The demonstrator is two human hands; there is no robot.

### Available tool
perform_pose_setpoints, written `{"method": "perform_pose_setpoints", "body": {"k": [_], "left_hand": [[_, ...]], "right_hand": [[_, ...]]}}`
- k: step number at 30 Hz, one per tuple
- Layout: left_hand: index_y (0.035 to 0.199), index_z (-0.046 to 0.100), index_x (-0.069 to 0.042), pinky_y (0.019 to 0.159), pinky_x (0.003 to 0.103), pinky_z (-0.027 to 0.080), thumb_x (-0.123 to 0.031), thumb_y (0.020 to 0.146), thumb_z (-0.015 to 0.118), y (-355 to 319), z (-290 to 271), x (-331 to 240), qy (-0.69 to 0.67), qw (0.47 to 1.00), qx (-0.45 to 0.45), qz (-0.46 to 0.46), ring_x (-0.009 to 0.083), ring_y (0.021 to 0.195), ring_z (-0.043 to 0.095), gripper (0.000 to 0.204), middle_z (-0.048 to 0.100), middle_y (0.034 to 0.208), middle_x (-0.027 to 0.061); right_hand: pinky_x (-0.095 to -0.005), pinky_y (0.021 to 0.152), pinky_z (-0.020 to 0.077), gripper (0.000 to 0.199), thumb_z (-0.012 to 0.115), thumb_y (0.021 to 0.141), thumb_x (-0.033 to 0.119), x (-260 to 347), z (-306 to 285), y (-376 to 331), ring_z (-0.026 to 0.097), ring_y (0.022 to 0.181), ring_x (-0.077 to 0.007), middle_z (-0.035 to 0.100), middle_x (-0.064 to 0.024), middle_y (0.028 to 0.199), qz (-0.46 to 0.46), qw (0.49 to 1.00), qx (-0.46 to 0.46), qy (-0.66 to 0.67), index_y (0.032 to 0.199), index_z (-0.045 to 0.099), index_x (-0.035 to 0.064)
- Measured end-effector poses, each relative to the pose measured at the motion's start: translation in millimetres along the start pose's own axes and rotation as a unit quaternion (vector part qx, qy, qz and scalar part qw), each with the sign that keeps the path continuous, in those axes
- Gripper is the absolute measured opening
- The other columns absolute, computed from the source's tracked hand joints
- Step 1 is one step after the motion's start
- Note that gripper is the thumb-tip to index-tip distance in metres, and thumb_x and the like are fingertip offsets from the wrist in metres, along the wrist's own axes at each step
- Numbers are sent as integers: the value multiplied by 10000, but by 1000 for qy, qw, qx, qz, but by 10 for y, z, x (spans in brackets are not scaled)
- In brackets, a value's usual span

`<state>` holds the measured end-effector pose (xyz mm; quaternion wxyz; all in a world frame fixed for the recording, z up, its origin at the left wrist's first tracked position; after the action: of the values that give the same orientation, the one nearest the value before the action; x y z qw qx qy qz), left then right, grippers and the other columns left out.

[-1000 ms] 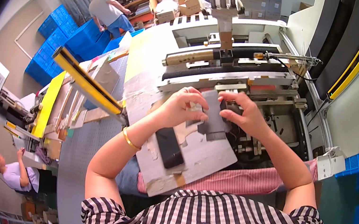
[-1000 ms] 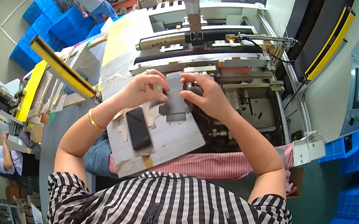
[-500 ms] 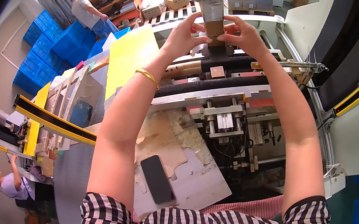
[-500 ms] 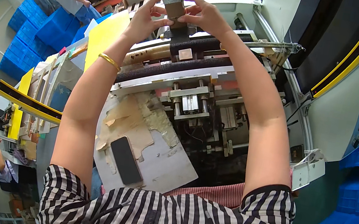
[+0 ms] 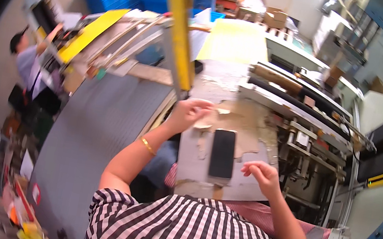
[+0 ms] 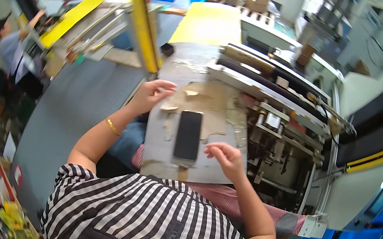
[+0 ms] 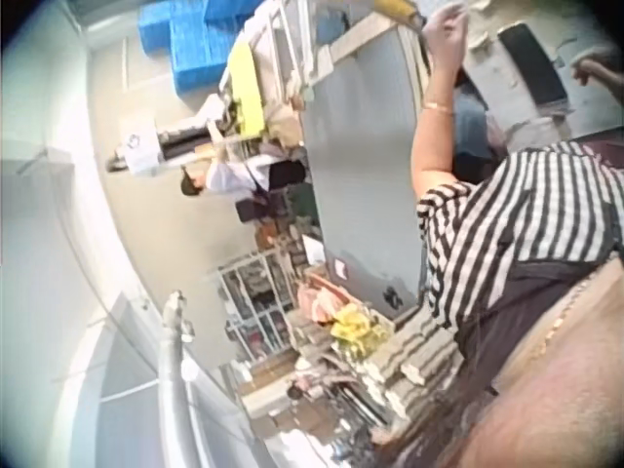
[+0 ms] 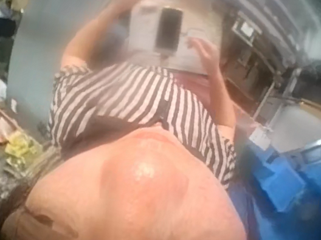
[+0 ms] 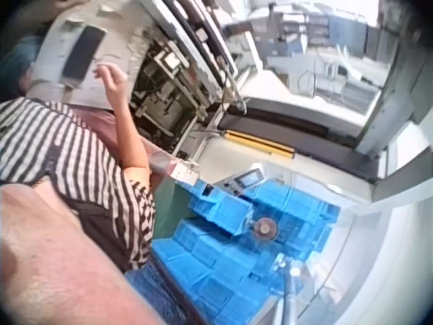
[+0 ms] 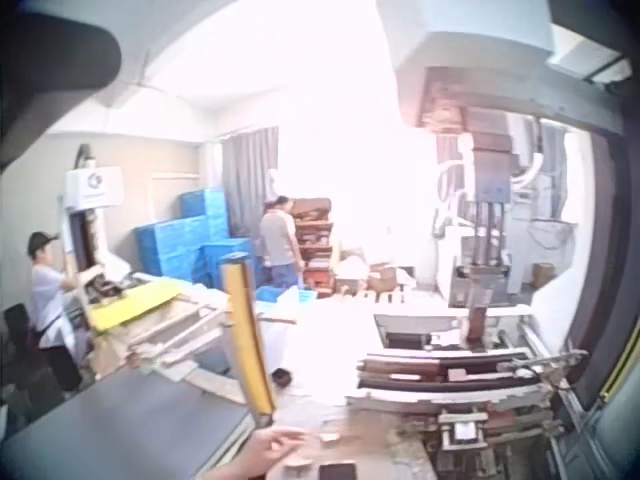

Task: The recorder is feeding cardboard pieces into an automated machine to fold and assemble them into boxes.

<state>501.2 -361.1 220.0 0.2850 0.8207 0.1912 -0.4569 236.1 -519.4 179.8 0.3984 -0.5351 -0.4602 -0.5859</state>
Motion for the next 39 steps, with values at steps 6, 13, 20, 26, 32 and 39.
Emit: {"method": "perform_pose_setpoints", "body": {"k": [6, 13, 20, 26, 32, 39], "left_hand": [[943, 676, 16, 658, 246, 494, -130, 908, 619, -3202, -2281, 2351, 8, 889, -398, -227, 105, 719, 612, 161, 678, 810, 37], [1000, 649, 28, 852, 491, 489, -161, 784, 597, -8205, -3080, 2111, 391, 491, -458, -630, 421, 1009, 616, 292, 657, 1030, 250], [1344, 444, -64, 943, 453, 478, -6, 853, 531, -9087, -3114, 1496, 290, 357, -435, -774, 409, 1159, 530, 502, 397, 1400, 249], [1198, 594, -35, 894, 424, 509, -53, 906, 504, -9390, -3222, 1552, 297, 388, -406, -772, 366, 1109, 586, 305, 544, 1265, 232], [1032, 680, 11, 827, 419, 527, -151, 901, 572, -9538, -3365, 1707, 273, 493, -458, -687, 361, 987, 649, 235, 664, 1087, 205], [783, 652, 8, 562, 319, 491, -137, 832, 698, -8478, -3617, 2116, 91, 656, -589, -463, 159, 611, 604, 159, 642, 664, 77]], "right_hand": [[-251, 790, 515, 206, 537, 968, 105, -44, 1496, 75, 642, 846, -117, 699, -73, 918, 54, 986, 151, 36, 1058, 662, -31], [-250, 757, 520, 266, 542, 984, 200, -69, 3290, 631, 642, 829, -111, 694, -61, 926, 71, 944, 321, -1, 1101, 648, -15], [-284, 767, 522, 266, 572, 960, 237, 13, 4715, 971, 679, 851, -180, 705, -103, 958, 21, 872, 467, -146, 1097, 655, 25], [-337, 748, 523, 240, 587, 938, 208, 16, 5346, 957, 671, 836, -265, 691, -149, 959, -88, 833, 519, -170, 1055, 661, 12], [-351, 759, 529, 250, 586, 930, 208, 18, 5219, 880, 670, 849, -280, 690, -153, 961, -127, 815, 522, -216, 1046, 660, 0], [-363, 797, 523, 246, 590, 927, 217, 129, 4576, 648, 658, 892, -296, 684, -142, 979, -184, 825, 486, -221, 1031, 659, 5]]}}
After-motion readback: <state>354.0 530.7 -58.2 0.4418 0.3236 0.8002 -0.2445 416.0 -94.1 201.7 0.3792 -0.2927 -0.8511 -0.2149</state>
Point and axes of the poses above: each hand's wrist, its own y-axis towards the middle knuckle, its own z-axis out of the palm, x = y × z, the point moved 5 cm from there along y, towards the middle knuckle
